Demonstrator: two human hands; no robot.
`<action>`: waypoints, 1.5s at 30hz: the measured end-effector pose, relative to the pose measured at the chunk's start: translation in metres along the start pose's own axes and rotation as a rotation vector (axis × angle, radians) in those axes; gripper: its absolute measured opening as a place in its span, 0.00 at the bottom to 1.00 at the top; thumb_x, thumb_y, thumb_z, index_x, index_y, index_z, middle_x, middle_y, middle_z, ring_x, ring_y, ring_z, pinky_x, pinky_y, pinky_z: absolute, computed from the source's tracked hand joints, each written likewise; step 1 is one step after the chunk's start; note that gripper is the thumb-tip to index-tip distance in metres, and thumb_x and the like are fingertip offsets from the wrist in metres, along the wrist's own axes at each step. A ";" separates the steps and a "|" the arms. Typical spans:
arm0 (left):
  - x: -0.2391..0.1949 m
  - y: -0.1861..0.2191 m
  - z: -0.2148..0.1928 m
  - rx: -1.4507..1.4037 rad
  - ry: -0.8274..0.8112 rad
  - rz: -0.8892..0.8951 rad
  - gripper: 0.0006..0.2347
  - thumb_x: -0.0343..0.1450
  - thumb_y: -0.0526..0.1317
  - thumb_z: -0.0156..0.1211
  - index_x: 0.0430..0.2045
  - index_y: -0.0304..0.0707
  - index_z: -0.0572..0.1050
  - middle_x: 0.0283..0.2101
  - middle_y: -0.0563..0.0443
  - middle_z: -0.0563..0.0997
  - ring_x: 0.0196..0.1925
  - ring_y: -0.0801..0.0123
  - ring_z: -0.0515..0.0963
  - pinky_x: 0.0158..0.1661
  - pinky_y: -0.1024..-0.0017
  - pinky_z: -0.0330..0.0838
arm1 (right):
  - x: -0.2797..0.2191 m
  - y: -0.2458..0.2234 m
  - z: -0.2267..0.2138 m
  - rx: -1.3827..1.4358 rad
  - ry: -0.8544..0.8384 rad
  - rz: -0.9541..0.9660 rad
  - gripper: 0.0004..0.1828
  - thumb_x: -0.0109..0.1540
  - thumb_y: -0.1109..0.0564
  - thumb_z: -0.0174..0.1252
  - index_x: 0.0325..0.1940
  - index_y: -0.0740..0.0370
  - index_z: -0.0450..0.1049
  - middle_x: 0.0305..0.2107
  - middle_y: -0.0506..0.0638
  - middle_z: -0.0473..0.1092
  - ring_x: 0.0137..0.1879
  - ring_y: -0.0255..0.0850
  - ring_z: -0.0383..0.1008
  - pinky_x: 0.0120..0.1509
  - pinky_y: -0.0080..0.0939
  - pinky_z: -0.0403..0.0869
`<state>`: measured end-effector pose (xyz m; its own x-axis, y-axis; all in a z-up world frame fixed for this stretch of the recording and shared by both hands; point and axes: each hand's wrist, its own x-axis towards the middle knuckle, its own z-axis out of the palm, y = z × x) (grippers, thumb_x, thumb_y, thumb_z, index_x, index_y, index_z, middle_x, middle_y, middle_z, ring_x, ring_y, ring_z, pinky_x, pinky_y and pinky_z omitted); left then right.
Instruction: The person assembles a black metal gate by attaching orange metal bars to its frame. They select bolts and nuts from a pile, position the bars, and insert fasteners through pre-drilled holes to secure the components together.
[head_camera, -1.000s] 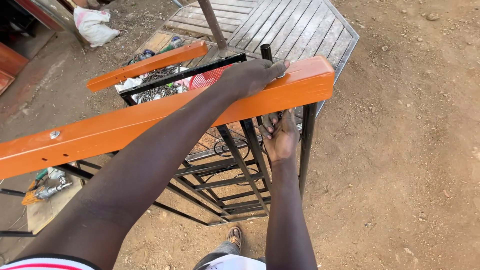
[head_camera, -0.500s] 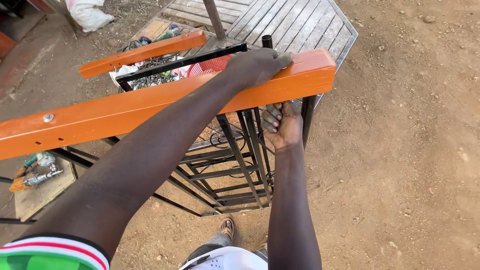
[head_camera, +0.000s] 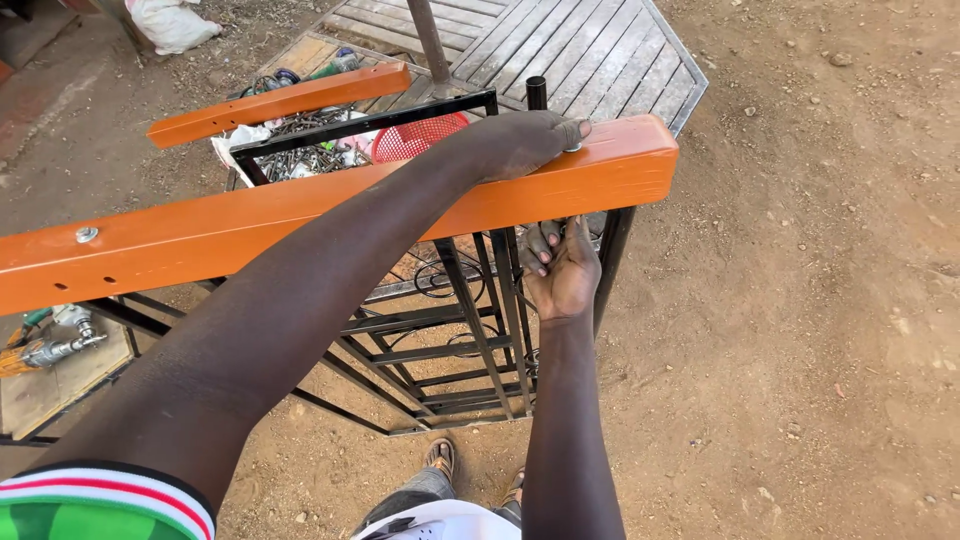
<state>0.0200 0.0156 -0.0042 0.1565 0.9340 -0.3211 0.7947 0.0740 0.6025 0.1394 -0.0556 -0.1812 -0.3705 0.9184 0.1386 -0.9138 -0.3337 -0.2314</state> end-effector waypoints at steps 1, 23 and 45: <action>-0.003 0.001 -0.002 0.006 0.021 0.012 0.24 0.76 0.63 0.37 0.32 0.52 0.80 0.28 0.55 0.81 0.36 0.61 0.83 0.54 0.59 0.69 | 0.000 0.001 0.000 0.031 0.017 0.005 0.10 0.74 0.48 0.45 0.44 0.52 0.68 0.26 0.40 0.54 0.27 0.32 0.57 0.24 0.23 0.55; -0.112 -0.051 -0.038 0.288 0.104 0.057 0.39 0.60 0.71 0.19 0.56 0.57 0.70 0.60 0.59 0.80 0.59 0.65 0.79 0.50 0.64 0.66 | -0.096 0.013 -0.002 -0.313 0.589 0.083 0.11 0.62 0.63 0.59 0.48 0.59 0.77 0.26 0.48 0.68 0.31 0.39 0.69 0.38 0.33 0.68; -0.323 -0.288 -0.204 0.249 -0.148 -0.396 0.40 0.66 0.69 0.18 0.48 0.45 0.80 0.52 0.42 0.80 0.53 0.56 0.80 0.59 0.60 0.63 | -0.215 0.310 -0.023 -0.377 0.529 0.235 0.16 0.71 0.57 0.48 0.59 0.67 0.72 0.28 0.49 0.65 0.29 0.34 0.63 0.33 0.29 0.65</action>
<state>-0.3792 -0.2359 0.0750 -0.1191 0.7901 -0.6013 0.9233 0.3109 0.2256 -0.0608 -0.3516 -0.3052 -0.3334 0.8429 -0.4224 -0.6635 -0.5280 -0.5300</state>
